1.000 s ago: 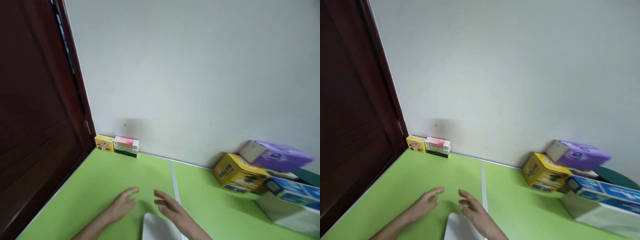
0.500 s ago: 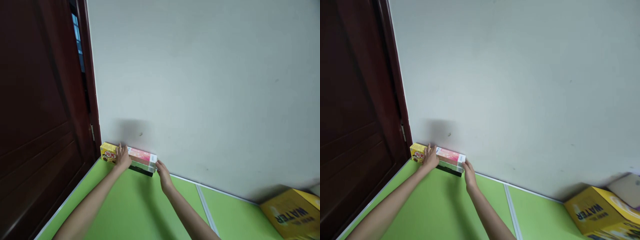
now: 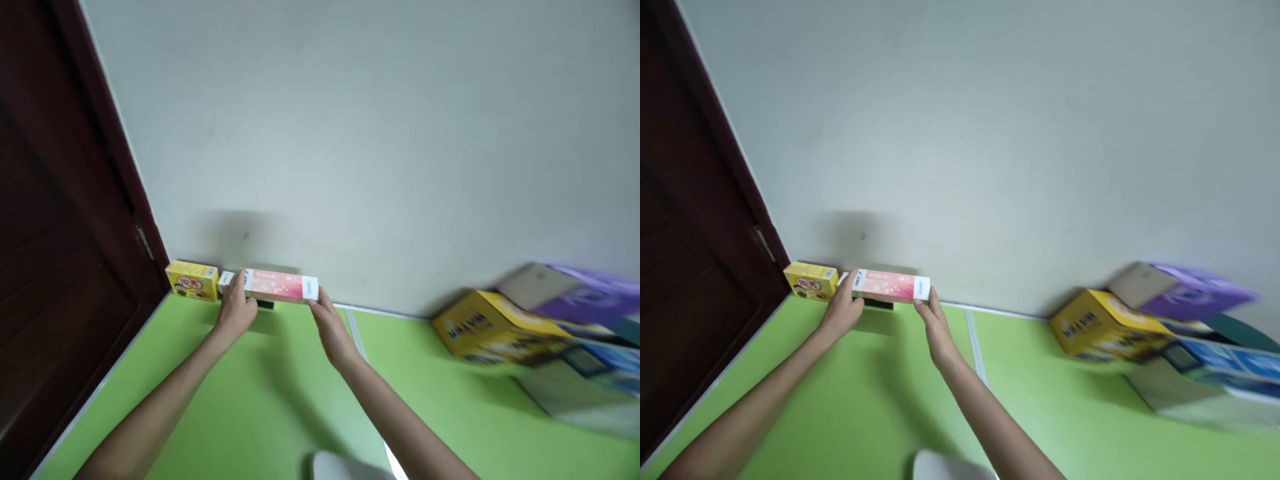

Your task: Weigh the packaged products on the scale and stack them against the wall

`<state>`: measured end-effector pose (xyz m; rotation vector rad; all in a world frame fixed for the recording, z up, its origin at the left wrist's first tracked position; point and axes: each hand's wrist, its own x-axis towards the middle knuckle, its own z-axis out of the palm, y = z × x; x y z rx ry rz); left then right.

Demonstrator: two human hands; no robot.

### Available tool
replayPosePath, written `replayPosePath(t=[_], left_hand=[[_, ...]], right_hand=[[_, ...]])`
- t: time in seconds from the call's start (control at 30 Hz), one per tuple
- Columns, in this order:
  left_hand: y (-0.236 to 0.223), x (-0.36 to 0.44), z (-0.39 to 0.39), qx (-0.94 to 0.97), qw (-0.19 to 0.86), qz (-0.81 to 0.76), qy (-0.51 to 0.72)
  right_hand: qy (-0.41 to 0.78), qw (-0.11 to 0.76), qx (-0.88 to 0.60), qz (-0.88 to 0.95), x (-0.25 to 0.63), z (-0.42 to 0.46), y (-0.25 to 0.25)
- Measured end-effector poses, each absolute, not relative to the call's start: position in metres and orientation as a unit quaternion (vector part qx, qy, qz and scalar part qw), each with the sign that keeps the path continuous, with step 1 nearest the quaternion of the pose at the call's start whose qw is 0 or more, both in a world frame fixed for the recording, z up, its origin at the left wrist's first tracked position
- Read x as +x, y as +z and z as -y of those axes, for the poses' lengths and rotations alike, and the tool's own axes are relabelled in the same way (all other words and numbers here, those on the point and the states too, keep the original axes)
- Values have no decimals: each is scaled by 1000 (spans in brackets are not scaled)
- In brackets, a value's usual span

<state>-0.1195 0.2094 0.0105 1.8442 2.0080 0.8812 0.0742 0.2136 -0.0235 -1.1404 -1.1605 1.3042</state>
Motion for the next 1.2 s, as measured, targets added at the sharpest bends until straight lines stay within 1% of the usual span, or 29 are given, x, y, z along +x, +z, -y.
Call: replayPosePath(t=[0.1,0.17,0.27,0.37,0.47,0.53,0.6,0.67,0.73,0.83,1.03,1.2], left_hand=[[9,-91,-126,635,295,-622,350],[-2,-74,-65,624,374,-596,340],[-25,-50,12,589,446,-607,293],[-48,-30,57,556,482,-617,279],[-60,-25,71,526,500,-634,266],[-62,-31,71,503,490,-659,269],[-60,-42,67,472,448,-696,304],[-59,-55,65,436,401,-725,350],[-61,-65,65,409,380,-740,375],[-66,-65,72,407,401,-731,374],[-70,-36,83,432,490,-658,375],[-51,-14,80,420,492,-660,383]], right_hand=[[536,484,-504,474,131,-139,-10],[530,467,-534,464,163,-81,-10],[531,430,-585,438,193,-2,-23],[533,415,-608,416,200,49,-48],[551,412,-617,383,197,70,-70],[561,418,-623,349,199,73,-78],[539,452,-635,319,207,73,-82],[491,501,-647,298,219,74,-83],[456,538,-647,290,230,75,-82],[460,547,-632,300,233,78,-78],[544,487,-590,345,198,77,-77],[524,511,-576,363,189,76,-78]])
